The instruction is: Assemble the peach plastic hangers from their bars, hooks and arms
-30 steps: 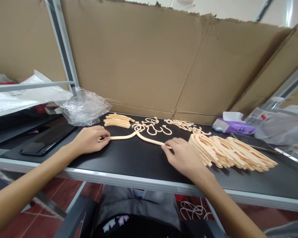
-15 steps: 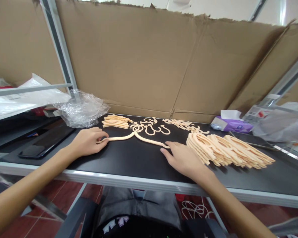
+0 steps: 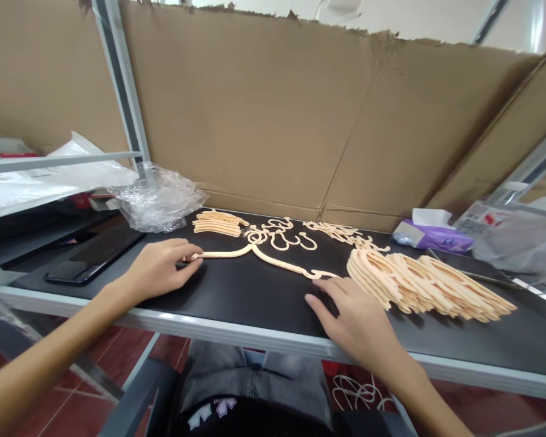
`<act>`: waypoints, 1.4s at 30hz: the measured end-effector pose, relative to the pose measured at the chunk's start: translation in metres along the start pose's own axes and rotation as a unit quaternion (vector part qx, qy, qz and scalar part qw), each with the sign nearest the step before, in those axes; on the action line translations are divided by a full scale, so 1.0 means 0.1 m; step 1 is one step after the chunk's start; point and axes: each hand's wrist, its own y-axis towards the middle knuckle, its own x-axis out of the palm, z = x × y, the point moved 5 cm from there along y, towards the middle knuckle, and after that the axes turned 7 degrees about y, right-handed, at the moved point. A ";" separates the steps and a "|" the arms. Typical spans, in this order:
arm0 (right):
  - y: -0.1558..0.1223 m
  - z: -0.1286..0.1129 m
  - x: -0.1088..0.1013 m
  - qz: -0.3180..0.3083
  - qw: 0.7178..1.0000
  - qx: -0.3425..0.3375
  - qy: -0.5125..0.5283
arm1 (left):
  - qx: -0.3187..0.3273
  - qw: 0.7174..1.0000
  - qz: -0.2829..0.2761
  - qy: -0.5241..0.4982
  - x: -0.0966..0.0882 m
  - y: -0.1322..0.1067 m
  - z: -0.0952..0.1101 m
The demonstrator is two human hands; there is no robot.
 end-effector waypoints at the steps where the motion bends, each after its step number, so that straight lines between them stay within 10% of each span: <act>1: -0.07 0.00 -0.01 0.002 1.000 -0.013 0.013 | 0.005 1.000 -0.002 -0.008 -0.03 -0.08 0.07; 10: -0.35 -0.03 0.07 -0.056 0.998 -0.022 -0.017 | 0.011 0.998 -0.042 0.050 0.04 -0.72 0.39; 31: -0.45 -0.10 0.13 -0.059 0.997 -0.014 -0.039 | -0.019 0.997 -0.013 0.072 0.07 -0.70 0.44; 42: 0.47 -0.20 -0.02 -0.083 0.995 -0.031 -0.044 | -0.015 0.997 -0.014 0.070 0.09 -0.71 0.43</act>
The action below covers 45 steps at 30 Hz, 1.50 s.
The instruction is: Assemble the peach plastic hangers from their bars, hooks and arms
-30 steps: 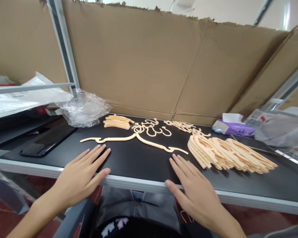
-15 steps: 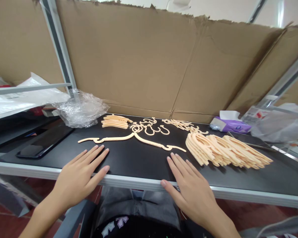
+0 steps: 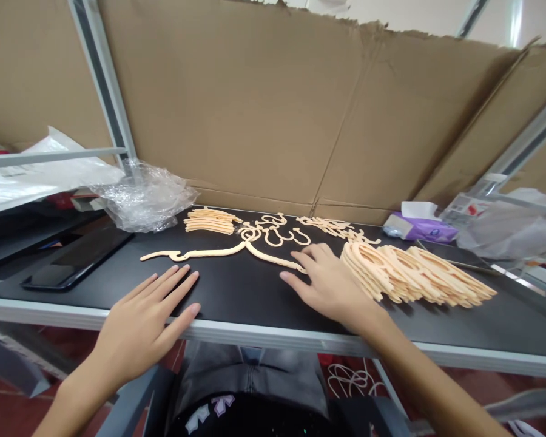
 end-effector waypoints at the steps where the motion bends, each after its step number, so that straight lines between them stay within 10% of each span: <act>1: 0.10 0.00 0.05 -0.026 1.000 -0.009 -0.004 | 0.001 1.000 0.000 0.001 0.00 0.00 0.00; 12: 0.26 0.04 0.30 0.010 0.997 -0.053 0.057 | 0.005 1.000 -0.004 0.017 -0.04 0.02 0.03; 23: 0.12 -0.07 0.00 0.293 0.931 -0.201 0.091 | -0.104 0.972 -0.064 -0.200 -0.17 0.24 -0.08; 27: 0.07 -0.14 -0.05 0.323 0.911 -0.240 0.091 | -0.114 0.885 -0.127 -0.434 -0.10 0.67 0.05; 31: 0.08 -0.14 -0.02 0.327 0.909 -0.243 0.084 | -0.134 0.682 -0.120 -0.709 0.03 1.12 0.30; 34: 0.11 -0.10 0.02 0.320 0.915 -0.230 0.092 | -0.149 0.585 -0.102 -0.791 0.06 1.36 0.50; 39: 0.13 -0.04 0.01 0.320 0.921 -0.193 0.109 | -0.158 0.532 -0.058 -0.830 0.08 1.57 0.55; 45: 0.10 -0.02 -0.03 0.317 0.913 -0.145 0.211 | -0.239 0.494 0.097 -0.830 0.09 1.67 0.05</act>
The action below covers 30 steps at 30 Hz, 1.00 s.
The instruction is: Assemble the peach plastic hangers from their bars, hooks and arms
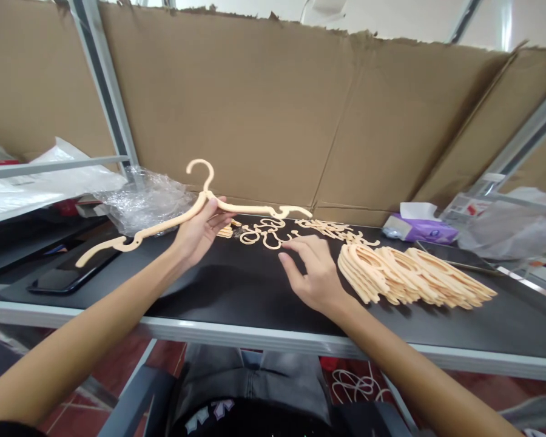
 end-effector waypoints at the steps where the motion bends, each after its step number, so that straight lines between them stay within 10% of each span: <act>1: 0.00 0.05 0.03 -0.018 0.998 0.048 0.043 | 0.000 1.000 0.011 -0.003 -0.03 0.02 0.02; 7: -0.08 0.35 0.19 -0.041 0.910 0.307 0.276 | -0.026 0.999 -0.025 0.032 0.05 -0.03 -0.04; 18: -0.12 0.20 0.32 -0.195 0.902 0.259 0.287 | -0.028 0.958 -0.188 0.215 0.21 -0.22 -0.46; 30: -0.14 0.20 0.35 -0.174 0.886 0.289 0.319 | 0.016 0.953 -0.180 0.242 0.18 -0.21 -0.41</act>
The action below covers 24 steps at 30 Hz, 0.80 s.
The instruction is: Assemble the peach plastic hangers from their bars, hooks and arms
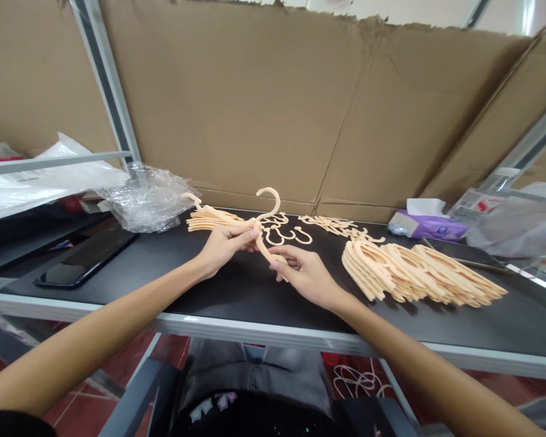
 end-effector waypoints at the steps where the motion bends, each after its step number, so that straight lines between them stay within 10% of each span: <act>1: 0.00 0.00 -0.02 0.020 1.000 -0.002 0.002 | -0.004 1.000 0.000 -0.003 0.01 0.00 0.00; 9: 0.08 0.00 -0.26 0.161 0.981 -0.024 0.103 | -0.066 0.981 0.156 -0.095 -0.17 0.03 0.01; 17: 0.08 0.01 -0.27 0.166 0.981 0.001 0.102 | 0.040 0.943 0.316 -0.100 -0.55 -0.02 0.33; 24: 0.07 0.00 -0.28 0.154 0.987 -0.007 0.053 | 0.038 0.962 0.267 -0.043 -0.45 -0.01 0.31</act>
